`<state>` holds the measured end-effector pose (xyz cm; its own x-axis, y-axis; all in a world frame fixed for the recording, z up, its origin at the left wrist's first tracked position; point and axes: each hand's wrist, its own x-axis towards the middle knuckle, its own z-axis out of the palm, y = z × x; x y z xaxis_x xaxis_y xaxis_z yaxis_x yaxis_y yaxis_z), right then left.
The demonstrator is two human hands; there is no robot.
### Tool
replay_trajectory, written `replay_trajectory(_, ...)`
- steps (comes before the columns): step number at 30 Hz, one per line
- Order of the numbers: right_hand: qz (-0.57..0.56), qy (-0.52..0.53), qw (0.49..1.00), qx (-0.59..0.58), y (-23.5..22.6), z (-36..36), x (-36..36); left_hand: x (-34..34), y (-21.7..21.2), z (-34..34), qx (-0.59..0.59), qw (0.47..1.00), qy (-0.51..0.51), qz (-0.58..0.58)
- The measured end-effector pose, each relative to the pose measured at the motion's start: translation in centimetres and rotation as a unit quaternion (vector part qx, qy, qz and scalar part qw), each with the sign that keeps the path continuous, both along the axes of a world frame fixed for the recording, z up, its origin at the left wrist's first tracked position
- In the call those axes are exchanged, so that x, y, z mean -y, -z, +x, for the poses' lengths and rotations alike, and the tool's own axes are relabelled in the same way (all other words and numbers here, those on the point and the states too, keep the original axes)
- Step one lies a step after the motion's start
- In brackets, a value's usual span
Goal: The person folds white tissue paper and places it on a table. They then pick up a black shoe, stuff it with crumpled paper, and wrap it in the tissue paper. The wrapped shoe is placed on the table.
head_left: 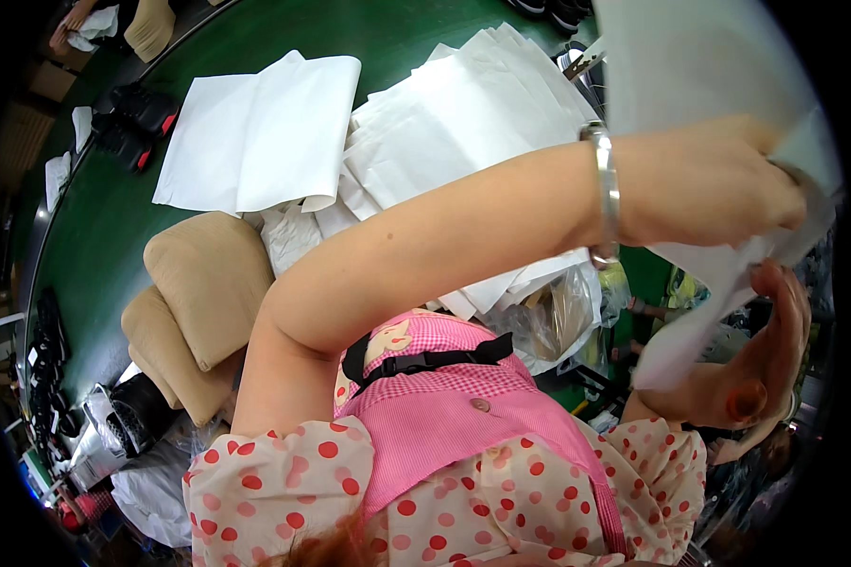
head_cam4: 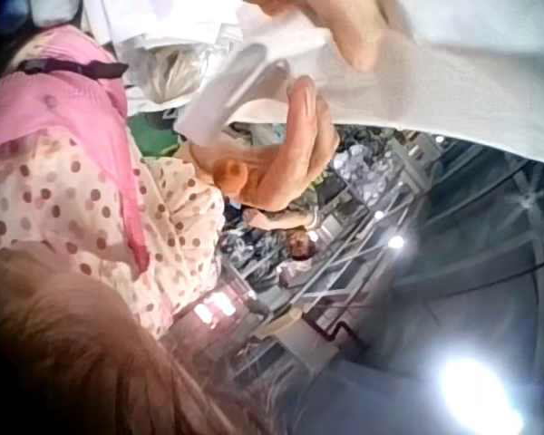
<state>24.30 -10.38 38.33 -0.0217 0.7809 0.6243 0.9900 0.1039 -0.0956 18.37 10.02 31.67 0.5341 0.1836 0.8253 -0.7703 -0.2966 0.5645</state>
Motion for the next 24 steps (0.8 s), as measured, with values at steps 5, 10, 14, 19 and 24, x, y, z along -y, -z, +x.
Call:
replay_trajectory(5,0.004,0.107,0.994,0.024,4.1,-0.4,-3.2,-1.3,6.7,-1.9,-0.214,0.776,0.317,-0.502)
replay_trajectory(10,-0.122,0.139,0.982,-0.025,18.7,2.1,-7.1,-3.7,23.2,-5.0,-0.314,0.663,0.062,-0.677)
replay_trajectory(14,-0.184,0.154,0.970,-0.046,30.5,2.6,-7.7,-3.8,30.7,-7.8,-0.422,0.571,-0.057,-0.701)
replay_trajectory(19,-0.255,0.191,0.941,-0.111,36.2,0.4,-8.3,-4.4,30.9,-8.2,-0.508,0.560,-0.113,-0.645)
replay_trajectory(24,-0.198,0.187,0.961,-0.048,35.0,-1.8,-12.1,-5.0,29.7,-8.5,-0.611,0.590,-0.109,-0.516)
